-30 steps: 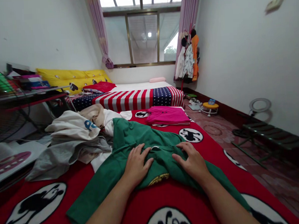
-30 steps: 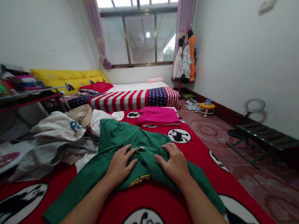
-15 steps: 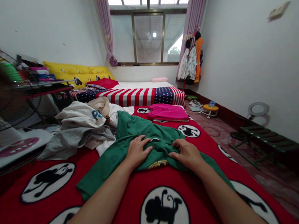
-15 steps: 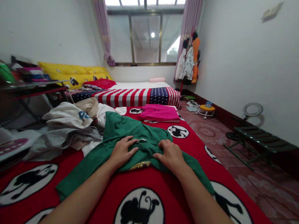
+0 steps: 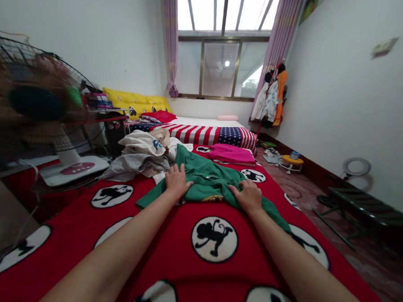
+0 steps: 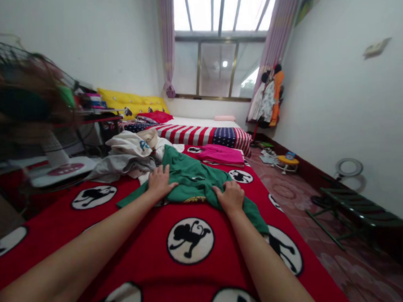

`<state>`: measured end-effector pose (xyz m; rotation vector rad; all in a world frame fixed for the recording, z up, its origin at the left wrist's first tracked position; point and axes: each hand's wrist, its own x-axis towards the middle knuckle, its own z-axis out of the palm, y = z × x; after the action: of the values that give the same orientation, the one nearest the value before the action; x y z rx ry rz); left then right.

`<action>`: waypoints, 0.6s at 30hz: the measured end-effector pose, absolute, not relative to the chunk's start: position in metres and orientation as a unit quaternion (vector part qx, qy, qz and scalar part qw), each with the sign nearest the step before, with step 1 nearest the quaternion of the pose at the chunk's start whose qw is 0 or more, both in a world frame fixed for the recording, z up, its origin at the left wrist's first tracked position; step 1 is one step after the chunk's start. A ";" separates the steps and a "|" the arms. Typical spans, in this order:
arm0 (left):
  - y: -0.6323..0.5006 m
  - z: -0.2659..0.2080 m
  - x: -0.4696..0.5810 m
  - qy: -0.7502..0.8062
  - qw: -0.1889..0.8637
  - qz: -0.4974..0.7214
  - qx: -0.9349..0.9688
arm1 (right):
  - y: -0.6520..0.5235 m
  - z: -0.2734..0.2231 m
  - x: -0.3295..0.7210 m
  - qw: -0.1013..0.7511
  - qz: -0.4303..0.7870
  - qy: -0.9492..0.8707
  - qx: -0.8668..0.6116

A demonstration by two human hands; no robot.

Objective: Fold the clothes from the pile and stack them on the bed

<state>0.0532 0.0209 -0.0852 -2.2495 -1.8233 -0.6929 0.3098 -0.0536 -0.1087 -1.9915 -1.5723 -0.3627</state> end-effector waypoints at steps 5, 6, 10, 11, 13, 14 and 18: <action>0.025 -0.063 0.012 -0.613 0.016 -0.185 -0.768 | -0.066 -0.089 0.324 0.293 -0.126 -0.626 -0.712; 0.026 -0.056 0.005 -0.605 0.017 -0.189 -0.773 | -0.067 -0.080 0.331 0.315 -0.111 -0.610 -0.718; 0.033 -0.012 -0.014 -0.520 -0.040 -0.255 -0.814 | -0.066 -0.031 0.359 0.428 -0.061 -0.539 -0.723; 0.034 0.002 -0.016 -0.483 -0.074 -0.290 -0.823 | -0.066 -0.016 0.363 0.462 -0.053 -0.529 -0.709; 0.033 0.031 -0.021 -0.423 -0.142 -0.363 -0.818 | -0.070 0.011 0.367 0.545 -0.006 -0.511 -0.664; 0.031 0.045 -0.023 -0.405 -0.172 -0.390 -0.809 | -0.074 0.024 0.368 0.580 0.039 -0.507 -0.636; 0.006 0.081 -0.043 -0.395 -0.270 -0.335 -0.812 | -0.107 0.056 0.381 0.475 0.291 -0.605 -0.569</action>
<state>-0.0427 0.0057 0.0814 -3.1104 -1.5130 -1.2819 0.3810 -0.1066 0.0556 -1.3904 -1.4781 0.7121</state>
